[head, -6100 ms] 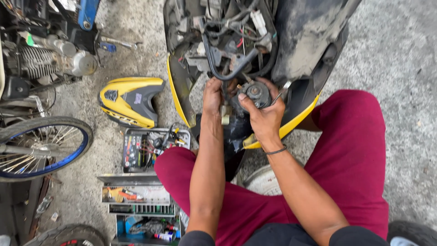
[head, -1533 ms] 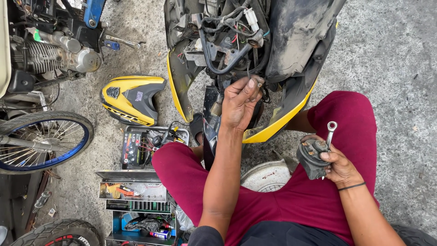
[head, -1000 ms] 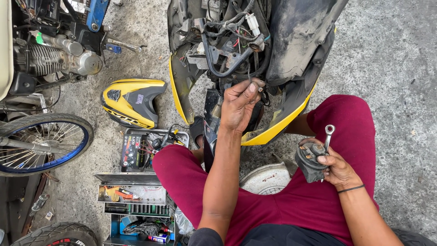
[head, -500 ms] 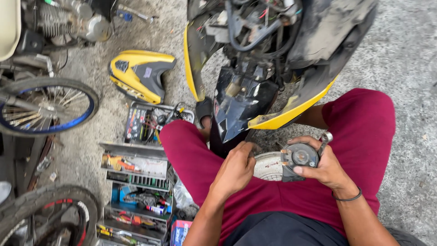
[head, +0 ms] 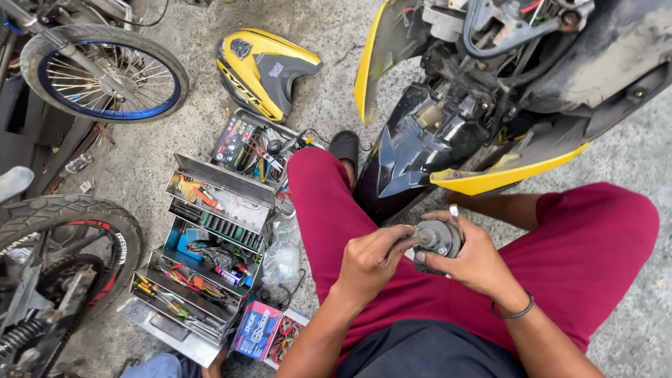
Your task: The person uses a wrench and a screwdriver to detach wires and loosen a mounting bolt to remove a horn from a motorcycle frame, then handles a new horn unit.
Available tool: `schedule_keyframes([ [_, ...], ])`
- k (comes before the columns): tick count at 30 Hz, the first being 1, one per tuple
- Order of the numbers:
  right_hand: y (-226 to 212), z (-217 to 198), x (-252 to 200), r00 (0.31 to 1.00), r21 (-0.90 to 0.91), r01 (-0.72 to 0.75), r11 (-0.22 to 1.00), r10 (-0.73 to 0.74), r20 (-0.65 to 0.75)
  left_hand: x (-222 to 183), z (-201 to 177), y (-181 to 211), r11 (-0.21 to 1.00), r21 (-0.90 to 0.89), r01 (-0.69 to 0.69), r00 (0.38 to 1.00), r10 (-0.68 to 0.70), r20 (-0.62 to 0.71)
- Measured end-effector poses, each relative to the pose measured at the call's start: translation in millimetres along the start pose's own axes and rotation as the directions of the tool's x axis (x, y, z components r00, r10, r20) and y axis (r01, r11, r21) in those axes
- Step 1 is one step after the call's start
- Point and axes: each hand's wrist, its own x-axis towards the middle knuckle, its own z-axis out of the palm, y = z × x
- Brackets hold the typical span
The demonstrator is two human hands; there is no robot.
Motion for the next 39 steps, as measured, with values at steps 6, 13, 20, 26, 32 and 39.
schedule_keyframes([
  [6,-2.9,6.9,-6.2,1.0,-0.008,-0.006,1.0,0.006,0.0,-3.2,5.6,3.1,0.998,-0.051,0.04,0.999,-0.042,-0.025],
  [13,-12.3,7.3,-16.1,0.993,-0.179,-0.093,0.979,0.105,0.058,-7.2,12.2,-10.1,0.998,-0.054,-0.041,0.986,0.049,0.157],
  [20,-9.0,11.7,-7.6,0.983,-0.154,-0.176,0.972,0.183,0.032,-4.2,14.0,-17.1,0.929,-0.323,0.18,0.979,-0.135,0.156],
  [26,-18.1,16.0,8.2,0.973,-0.25,-0.218,0.943,0.231,0.022,-7.3,7.9,-31.7,0.939,-0.303,0.162,0.975,-0.105,0.196],
  [32,-33.9,24.7,17.7,0.979,-0.352,-0.198,0.915,0.2,-0.03,-3.8,1.2,-37.3,0.971,-0.14,0.193,0.96,-0.158,0.23],
  [39,-21.7,43.4,14.0,0.986,-0.48,-0.026,0.877,-0.057,-0.157,-2.5,9.0,-41.3,0.983,0.094,0.159,0.964,-0.175,0.2],
])
